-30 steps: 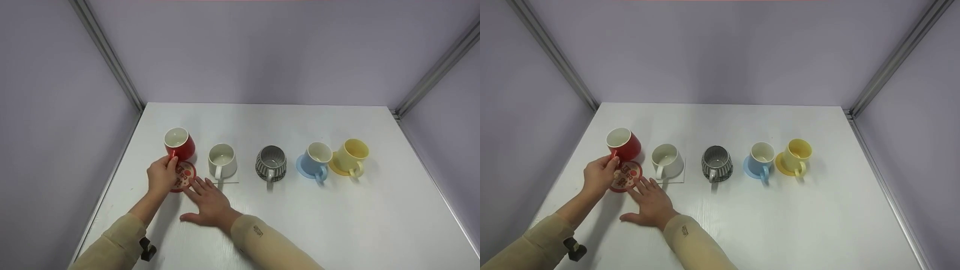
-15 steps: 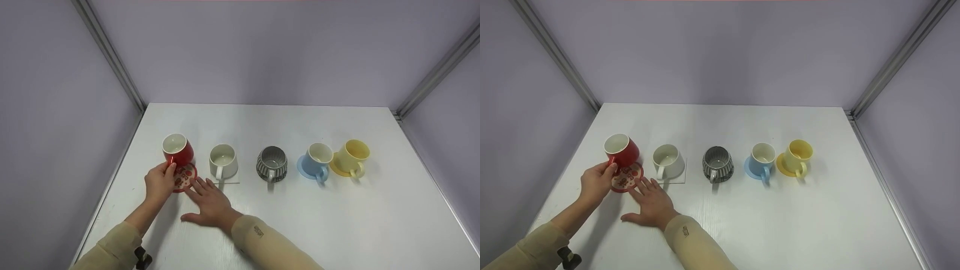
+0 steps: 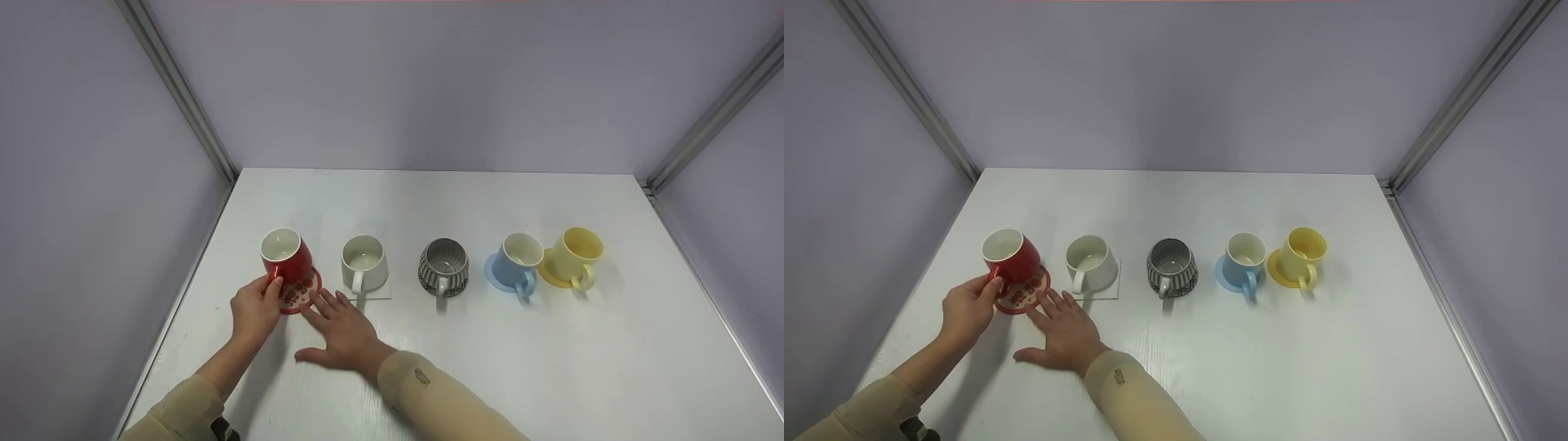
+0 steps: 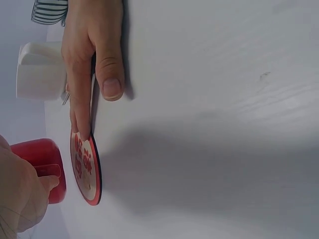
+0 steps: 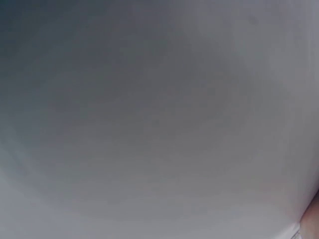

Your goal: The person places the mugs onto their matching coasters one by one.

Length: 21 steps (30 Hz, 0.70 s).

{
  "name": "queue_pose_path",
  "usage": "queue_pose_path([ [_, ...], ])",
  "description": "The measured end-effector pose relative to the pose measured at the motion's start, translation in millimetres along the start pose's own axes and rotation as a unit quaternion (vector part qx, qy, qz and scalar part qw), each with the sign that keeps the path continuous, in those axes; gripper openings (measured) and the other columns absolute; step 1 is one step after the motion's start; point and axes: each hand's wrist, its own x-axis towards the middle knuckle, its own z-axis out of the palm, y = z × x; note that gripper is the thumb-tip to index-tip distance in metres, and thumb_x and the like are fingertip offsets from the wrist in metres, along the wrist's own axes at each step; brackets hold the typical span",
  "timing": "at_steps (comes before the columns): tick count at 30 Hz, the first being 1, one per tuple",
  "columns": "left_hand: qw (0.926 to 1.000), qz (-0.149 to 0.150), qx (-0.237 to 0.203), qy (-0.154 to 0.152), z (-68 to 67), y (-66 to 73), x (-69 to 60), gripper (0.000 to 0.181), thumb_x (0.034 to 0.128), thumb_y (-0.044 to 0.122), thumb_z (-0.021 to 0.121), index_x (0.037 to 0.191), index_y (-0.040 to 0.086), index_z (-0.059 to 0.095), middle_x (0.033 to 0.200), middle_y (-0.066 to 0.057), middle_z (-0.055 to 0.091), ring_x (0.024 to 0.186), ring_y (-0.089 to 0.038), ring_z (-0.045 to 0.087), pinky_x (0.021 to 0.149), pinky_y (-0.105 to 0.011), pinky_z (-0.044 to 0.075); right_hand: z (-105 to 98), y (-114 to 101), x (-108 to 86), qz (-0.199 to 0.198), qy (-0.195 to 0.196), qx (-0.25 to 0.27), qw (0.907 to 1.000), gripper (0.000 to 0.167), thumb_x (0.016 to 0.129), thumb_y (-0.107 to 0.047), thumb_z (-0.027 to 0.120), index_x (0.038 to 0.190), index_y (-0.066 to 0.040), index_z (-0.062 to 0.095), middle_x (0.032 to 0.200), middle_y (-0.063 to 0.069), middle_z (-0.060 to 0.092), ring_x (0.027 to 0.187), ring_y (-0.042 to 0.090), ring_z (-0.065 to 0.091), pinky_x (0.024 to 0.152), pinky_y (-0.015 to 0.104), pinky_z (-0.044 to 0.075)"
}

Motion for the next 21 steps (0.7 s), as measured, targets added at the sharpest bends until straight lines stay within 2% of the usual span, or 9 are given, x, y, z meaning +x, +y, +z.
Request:
queue_pose_path([
  [7, 1.0, -0.004, -0.001, -0.001, 1.5, -6.8, -3.8, 0.036, 0.1109, 0.021, 0.059, 0.132, -0.007, 0.069, 0.118, -0.024, 0.075, 0.088, -0.028, 0.064, 0.064, -0.022, 0.05, -5, -1, -0.4, 0.004, -0.011, 0.001, 0.9999, 0.097, 0.096, -0.087, 0.03, 0.17, -0.026, 0.026, 0.177, 0.004, 0.015, 0.163, 0.022, 0.013, 0.13, 0.041, 0.011],
  [16, 0.9999, -0.01, -0.005, 0.003, 2.3, -10.7, -7.1, 0.037, 0.1102, 0.02, 0.06, 0.133, -0.008, 0.068, 0.12, -0.025, 0.075, 0.087, -0.028, 0.064, 0.062, -0.02, 0.049, -1, 0, -0.2, 0.001, -0.003, 0.002, 1.0, 0.097, 0.096, -0.088, 0.027, 0.17, -0.026, 0.025, 0.177, 0.004, 0.015, 0.163, 0.023, 0.013, 0.13, 0.041, 0.011],
  [21, 0.9999, -0.003, -0.005, 0.011, 1.8, -13.4, -8.4, 0.036, 0.1098, 0.019, 0.061, 0.133, -0.008, 0.069, 0.119, -0.025, 0.075, 0.087, -0.029, 0.064, 0.059, -0.02, 0.048, -4, -1, -0.7, 0.002, -0.006, 0.003, 1.0, 0.096, 0.096, -0.087, 0.029, 0.17, -0.025, 0.027, 0.177, 0.005, 0.016, 0.163, 0.023, 0.014, 0.13, 0.041, 0.012],
])
